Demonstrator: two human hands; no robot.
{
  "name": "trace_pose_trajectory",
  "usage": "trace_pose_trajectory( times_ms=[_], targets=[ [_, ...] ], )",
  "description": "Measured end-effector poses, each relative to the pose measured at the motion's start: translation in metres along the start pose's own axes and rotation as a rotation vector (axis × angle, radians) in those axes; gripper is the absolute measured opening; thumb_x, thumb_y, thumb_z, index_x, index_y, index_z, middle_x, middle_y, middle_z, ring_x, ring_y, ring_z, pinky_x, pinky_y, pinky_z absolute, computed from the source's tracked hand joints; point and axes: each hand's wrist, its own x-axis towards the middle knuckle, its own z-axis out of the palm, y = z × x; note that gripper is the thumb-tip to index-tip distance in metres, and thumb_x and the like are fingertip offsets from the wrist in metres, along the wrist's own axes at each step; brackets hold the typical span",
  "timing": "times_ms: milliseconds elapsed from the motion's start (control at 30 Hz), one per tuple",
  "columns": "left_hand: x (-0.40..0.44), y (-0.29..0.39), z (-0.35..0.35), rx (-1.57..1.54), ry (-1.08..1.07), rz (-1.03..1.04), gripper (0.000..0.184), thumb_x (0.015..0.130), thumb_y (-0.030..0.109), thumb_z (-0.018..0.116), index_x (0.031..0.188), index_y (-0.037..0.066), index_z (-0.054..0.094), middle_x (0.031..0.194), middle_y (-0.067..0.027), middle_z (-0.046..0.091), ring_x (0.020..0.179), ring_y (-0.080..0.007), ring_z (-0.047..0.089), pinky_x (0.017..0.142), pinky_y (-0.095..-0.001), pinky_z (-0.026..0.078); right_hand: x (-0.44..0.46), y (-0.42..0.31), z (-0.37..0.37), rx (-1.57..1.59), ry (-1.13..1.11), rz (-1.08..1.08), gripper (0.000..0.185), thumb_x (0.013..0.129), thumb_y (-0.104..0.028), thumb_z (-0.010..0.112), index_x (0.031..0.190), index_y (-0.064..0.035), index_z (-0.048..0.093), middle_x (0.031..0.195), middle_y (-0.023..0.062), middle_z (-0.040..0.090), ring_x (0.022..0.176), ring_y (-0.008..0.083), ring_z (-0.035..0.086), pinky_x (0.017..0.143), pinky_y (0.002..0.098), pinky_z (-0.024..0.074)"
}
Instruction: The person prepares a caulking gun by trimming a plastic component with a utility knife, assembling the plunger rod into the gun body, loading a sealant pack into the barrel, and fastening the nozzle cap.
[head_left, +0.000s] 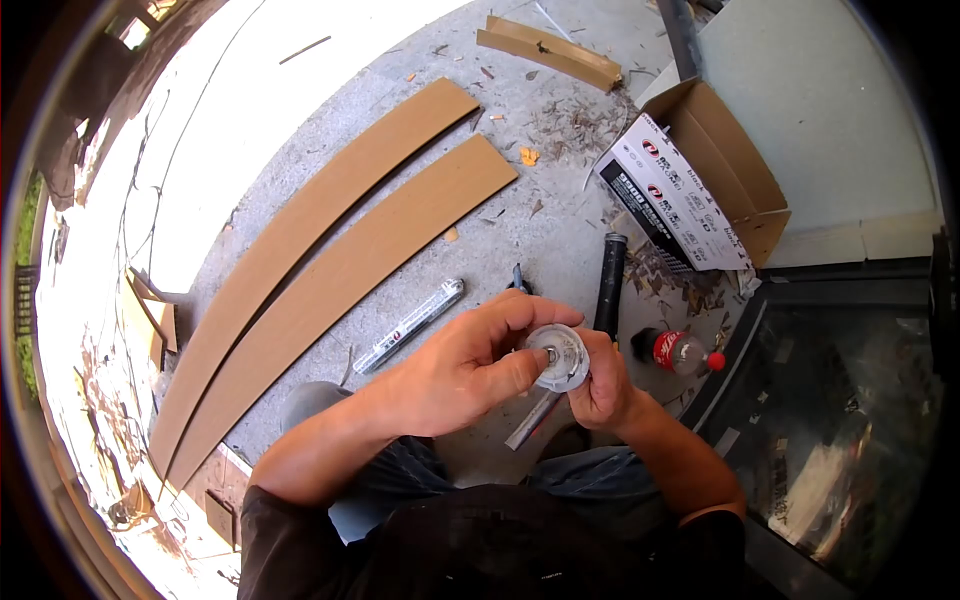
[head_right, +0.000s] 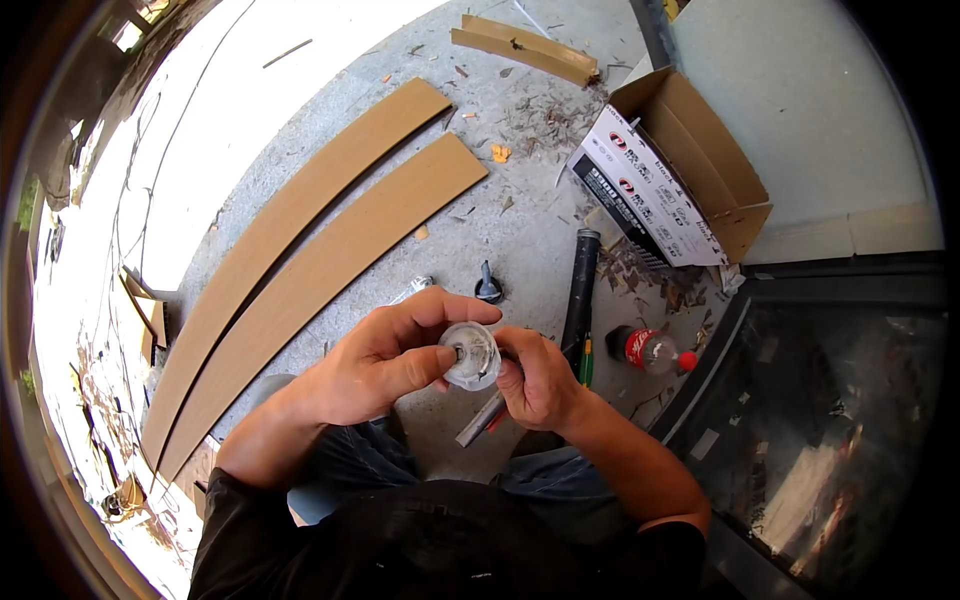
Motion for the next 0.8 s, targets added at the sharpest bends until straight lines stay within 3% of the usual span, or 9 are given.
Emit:
trace_pose_trajectory(
  times_ms=[33,200,267,467,667,800],
  targets=[
    [0.000,-0.003,0.001,-0.033,0.007,-0.019,0.043,0.099,0.004,0.053,0.142,0.001,0.054,0.112,-0.0079,0.058,0.101,-0.0144,0.061,0.092,-0.0288,0.049,-0.002,0.000,0.002,0.020,0.080,0.019,0.024,0.107,-0.019,0.055,0.117,0.0020,0.061,0.098,0.0172,0.068,0.080,0.0344,0.069,0.071,0.0401,0.0548],
    [0.001,-0.003,0.000,0.053,0.030,0.049,0.045,0.094,0.003,0.056,0.139,0.000,0.057,0.114,-0.0081,0.056,0.102,-0.0158,0.060,0.094,-0.0275,0.048,0.002,0.002,0.002,-0.022,0.032,-0.048,0.021,0.104,-0.017,0.062,0.112,0.0022,0.063,0.088,0.0163,0.067,0.073,0.0330,0.067,0.066,0.0403,0.0538],
    [0.000,0.004,-0.004,0.280,0.025,0.065,0.045,0.086,0.000,0.058,0.131,0.001,0.065,0.113,-0.0070,0.053,0.102,-0.0159,0.056,0.090,-0.0274,0.048,0.000,0.003,0.004,-0.079,0.042,-0.085,0.020,0.102,-0.016,0.064,0.110,0.0025,0.063,0.085,0.0158,0.066,0.072,0.0323,0.066,0.065,0.0400,0.0535],
    [-0.002,0.010,-0.005,0.277,0.032,0.059,0.050,0.077,-0.002,0.057,0.122,0.009,0.075,0.108,-0.0043,0.049,0.096,-0.0139,0.050,0.079,-0.0263,0.045,0.000,-0.001,0.000,-0.140,0.001,-0.088,0.015,0.098,-0.007,0.066,0.108,0.0038,0.064,0.080,0.0137,0.061,0.067,0.0301,0.062,0.060,0.0364,0.0517],
    [-0.004,0.016,-0.014,0.294,-0.095,0.046,0.052,0.074,-0.005,0.058,0.120,0.011,0.077,0.106,-0.0036,0.048,0.094,-0.0137,0.048,0.075,-0.0248,0.044,0.007,-0.011,0.000,0.042,-0.116,-0.032,0.020,0.099,-0.007,0.066,0.114,0.0058,0.064,0.097,0.0173,0.069,0.083,0.0343,0.070,0.073,0.0395,0.0568],
    [0.000,0.009,-0.021,0.351,-0.198,0.094,0.051,0.073,-0.005,0.059,0.117,0.011,0.078,0.106,-0.0034,0.048,0.092,-0.0129,0.048,0.074,-0.0251,0.044,0.011,-0.018,-0.007,0.222,-0.317,0.128,0.021,0.102,-0.009,0.062,0.119,0.0038,0.064,0.108,0.0183,0.071,0.096,0.0350,0.072,0.082,0.0397,0.0573]
  ],
)
